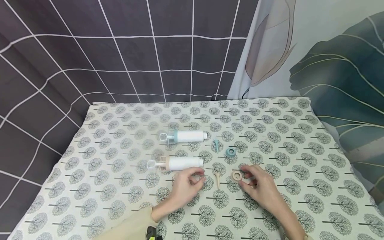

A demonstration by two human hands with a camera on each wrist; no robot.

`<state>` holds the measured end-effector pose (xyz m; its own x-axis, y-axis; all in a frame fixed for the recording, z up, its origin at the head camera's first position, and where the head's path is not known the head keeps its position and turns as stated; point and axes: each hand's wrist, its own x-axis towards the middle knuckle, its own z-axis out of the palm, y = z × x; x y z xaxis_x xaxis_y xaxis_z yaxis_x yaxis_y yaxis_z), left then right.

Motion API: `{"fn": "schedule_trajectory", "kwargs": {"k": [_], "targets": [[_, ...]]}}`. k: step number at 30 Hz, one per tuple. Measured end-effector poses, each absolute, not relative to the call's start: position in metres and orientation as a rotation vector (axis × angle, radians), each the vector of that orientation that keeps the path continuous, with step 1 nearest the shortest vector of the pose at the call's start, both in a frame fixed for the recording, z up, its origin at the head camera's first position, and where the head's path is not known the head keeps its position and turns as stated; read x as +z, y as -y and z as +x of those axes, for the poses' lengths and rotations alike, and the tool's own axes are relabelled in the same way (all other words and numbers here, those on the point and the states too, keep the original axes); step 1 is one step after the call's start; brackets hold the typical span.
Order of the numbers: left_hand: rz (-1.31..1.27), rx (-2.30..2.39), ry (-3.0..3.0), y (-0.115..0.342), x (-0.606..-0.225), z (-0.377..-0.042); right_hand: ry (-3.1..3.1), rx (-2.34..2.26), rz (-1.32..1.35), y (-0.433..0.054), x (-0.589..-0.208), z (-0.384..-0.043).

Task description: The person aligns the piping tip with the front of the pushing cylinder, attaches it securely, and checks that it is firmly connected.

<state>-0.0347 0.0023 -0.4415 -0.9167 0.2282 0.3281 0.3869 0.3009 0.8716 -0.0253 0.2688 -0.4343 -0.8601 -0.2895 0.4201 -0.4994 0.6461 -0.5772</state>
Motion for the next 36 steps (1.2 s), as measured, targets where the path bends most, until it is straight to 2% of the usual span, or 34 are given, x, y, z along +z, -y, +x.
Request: {"fn": "schedule_trajectory", "kwargs": {"k": [36], "targets": [[-0.542,-1.578,2.433,-0.044,-0.453,-0.037,2.579,1.003,0.661,-0.266,-0.441,-0.029]]}}
